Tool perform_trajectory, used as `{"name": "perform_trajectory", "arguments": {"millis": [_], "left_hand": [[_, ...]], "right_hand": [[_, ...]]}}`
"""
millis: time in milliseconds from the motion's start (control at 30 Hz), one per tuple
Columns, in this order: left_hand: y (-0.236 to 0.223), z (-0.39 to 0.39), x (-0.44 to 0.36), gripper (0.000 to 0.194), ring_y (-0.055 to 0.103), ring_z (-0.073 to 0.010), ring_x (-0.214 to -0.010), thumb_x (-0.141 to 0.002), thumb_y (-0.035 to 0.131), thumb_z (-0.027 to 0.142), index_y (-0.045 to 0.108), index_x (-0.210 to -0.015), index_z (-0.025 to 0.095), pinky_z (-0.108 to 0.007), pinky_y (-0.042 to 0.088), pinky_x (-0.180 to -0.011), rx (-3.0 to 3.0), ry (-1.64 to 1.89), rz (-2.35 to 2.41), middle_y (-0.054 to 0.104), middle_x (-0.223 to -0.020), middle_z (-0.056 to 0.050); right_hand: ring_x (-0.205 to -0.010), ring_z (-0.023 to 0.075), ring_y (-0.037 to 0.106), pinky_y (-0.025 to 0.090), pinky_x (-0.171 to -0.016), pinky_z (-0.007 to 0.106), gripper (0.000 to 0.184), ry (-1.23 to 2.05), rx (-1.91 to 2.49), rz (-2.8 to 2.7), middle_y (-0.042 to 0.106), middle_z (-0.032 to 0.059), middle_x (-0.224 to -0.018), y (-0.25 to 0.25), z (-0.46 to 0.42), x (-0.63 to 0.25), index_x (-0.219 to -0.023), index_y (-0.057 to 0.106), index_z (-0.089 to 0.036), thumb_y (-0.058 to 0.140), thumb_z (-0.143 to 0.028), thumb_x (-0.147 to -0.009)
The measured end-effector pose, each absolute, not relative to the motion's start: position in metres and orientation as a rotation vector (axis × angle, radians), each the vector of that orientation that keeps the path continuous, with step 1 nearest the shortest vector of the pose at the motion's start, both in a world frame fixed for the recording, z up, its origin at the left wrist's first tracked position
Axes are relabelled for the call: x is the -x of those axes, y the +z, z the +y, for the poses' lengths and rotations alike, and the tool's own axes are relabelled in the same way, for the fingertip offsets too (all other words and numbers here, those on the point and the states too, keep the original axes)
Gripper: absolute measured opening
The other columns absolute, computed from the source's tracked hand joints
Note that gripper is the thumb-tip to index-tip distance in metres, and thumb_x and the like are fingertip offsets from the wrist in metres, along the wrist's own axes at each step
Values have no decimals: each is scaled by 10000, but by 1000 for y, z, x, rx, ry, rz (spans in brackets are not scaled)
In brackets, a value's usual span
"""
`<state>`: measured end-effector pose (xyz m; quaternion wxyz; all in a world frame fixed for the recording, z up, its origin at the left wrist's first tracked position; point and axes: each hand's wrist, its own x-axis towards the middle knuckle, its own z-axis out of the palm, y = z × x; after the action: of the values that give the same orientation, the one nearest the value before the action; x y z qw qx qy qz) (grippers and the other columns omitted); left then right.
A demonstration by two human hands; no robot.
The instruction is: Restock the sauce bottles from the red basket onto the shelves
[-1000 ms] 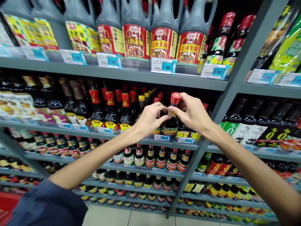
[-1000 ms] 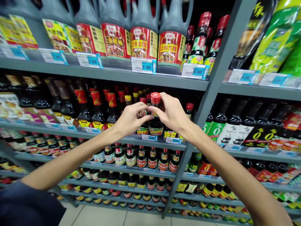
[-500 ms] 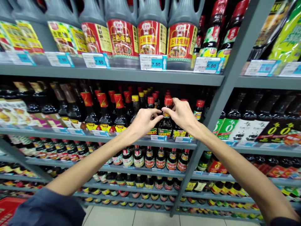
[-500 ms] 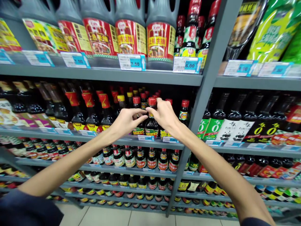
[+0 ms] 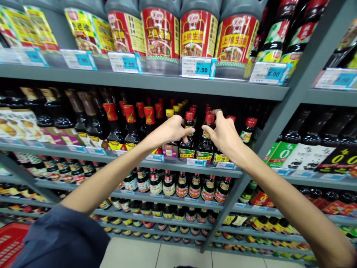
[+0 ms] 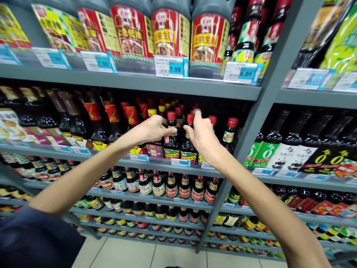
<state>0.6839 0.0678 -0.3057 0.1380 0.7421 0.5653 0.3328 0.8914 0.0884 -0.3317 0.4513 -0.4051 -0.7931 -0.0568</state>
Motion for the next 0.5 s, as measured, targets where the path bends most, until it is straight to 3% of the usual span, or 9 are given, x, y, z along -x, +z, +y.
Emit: {"name": "perform_trajectory", "arguments": {"millis": [133,400,500], "left_hand": [[-312,68,-681,376,452,-90,-440,-907,697,455,692,-699,142,-255,305,-455,-2237,1010,1593,731,-609,-67],[-317,64,-681,440,450,-91,-440,-929,661,469,650,-641,137,-249,299,-444,-2313,1056,1608,718,-593,-81],[-315,70,-678,482,441,-90,-428,-909,677,521,677,-626,131,-254,294,-440,-2306,1019,1627,710,-583,-89]], "right_hand": [[-653,242,581,485,-661,364,489,-188,1002,-1970,600,74,-750,-331,82,-890,-1390,507,-99,626,-315,-968],[-651,242,582,513,-679,383,559,-203,1035,-1980,588,83,-749,-335,88,-889,-1465,483,-57,597,-318,-984],[-734,264,627,536,-707,389,600,-244,1020,-1973,626,120,-826,-336,84,-886,-1506,455,-52,596,-319,-988]]}}
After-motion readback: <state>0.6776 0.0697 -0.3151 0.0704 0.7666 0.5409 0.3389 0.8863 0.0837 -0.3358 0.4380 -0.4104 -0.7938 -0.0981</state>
